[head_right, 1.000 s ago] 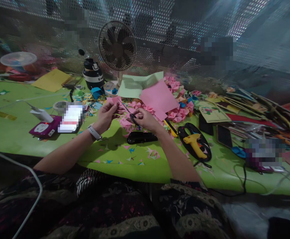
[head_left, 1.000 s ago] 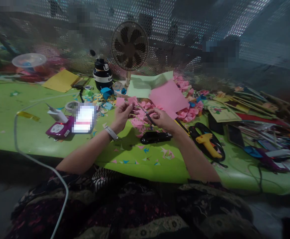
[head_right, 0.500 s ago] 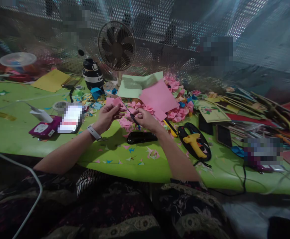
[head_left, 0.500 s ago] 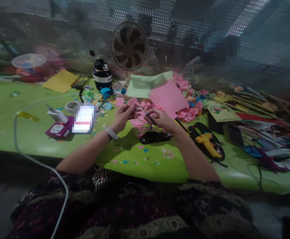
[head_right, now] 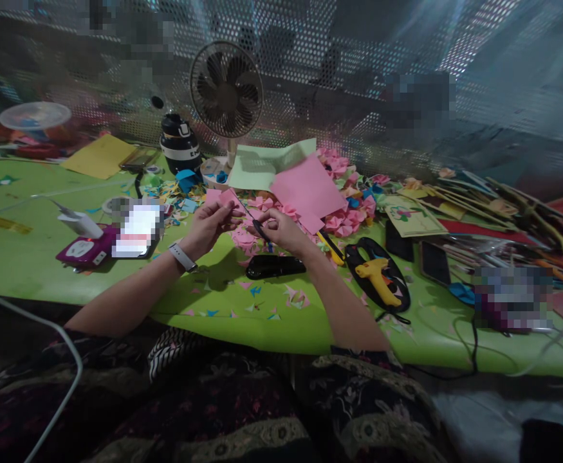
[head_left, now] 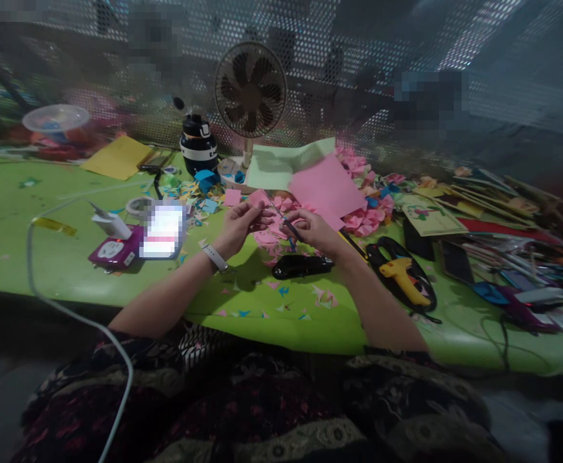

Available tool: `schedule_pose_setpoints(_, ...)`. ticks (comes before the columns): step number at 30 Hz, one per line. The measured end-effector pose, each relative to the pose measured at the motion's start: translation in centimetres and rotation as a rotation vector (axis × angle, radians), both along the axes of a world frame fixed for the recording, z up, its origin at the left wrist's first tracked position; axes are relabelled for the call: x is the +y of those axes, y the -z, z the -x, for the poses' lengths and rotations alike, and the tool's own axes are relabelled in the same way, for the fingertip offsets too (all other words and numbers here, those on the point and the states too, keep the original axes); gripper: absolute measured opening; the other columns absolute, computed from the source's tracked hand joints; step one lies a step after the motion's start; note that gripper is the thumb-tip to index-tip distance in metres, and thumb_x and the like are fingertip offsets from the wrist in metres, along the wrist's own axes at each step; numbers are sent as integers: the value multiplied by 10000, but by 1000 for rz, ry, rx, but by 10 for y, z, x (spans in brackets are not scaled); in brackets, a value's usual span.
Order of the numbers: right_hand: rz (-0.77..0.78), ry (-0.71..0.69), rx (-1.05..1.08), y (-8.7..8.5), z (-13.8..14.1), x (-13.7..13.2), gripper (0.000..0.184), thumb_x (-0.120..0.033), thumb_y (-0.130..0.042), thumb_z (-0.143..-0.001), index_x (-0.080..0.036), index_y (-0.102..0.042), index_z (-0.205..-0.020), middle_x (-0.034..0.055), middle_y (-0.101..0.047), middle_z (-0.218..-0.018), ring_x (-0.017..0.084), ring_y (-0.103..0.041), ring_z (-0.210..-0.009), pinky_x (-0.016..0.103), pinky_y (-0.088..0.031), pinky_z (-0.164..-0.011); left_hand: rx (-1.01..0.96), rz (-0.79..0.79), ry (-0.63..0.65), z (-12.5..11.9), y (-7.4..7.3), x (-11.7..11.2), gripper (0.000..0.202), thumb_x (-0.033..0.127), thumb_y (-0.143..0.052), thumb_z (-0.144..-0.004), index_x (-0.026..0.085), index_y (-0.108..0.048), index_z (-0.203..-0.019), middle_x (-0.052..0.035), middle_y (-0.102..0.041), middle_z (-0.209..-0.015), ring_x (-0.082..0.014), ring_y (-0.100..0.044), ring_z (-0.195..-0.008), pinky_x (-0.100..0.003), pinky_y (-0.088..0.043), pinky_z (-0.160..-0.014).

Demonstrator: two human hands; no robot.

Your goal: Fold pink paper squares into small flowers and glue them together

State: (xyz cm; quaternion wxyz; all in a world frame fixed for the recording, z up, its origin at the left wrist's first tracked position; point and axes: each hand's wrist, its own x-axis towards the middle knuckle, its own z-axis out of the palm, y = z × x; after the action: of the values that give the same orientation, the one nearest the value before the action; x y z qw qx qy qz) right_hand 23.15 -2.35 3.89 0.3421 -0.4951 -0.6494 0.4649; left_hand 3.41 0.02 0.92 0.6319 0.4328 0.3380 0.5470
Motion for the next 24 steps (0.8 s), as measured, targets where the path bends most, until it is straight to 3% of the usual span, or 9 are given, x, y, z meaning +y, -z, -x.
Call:
schedule_pose_setpoints(20, 22, -1, -4, 2, -1, 1, 583, -569, -904, -564, -212, -541, -848, -76, -496, -558, 112, -507, -543, 234, -376, -520, -5, 0, -32, 2, 5, 5, 324, 471, -763, -828, 175, -633, -805, -79, -784, -871, -157, -760, -805, -254, -601, -718)
schedule_pose_setpoints(24, 9, 2, -23, 1, -1, 0, 578, -575, -893, -580, -214, -550, -874, -66, -522, -579, 116, -510, -556, 244, -383, -532, -20, -24, -11, 1, 8, 5, 311, 447, -774, -822, 170, -637, -788, -72, -782, -835, -147, -754, -753, -239, -593, -684)
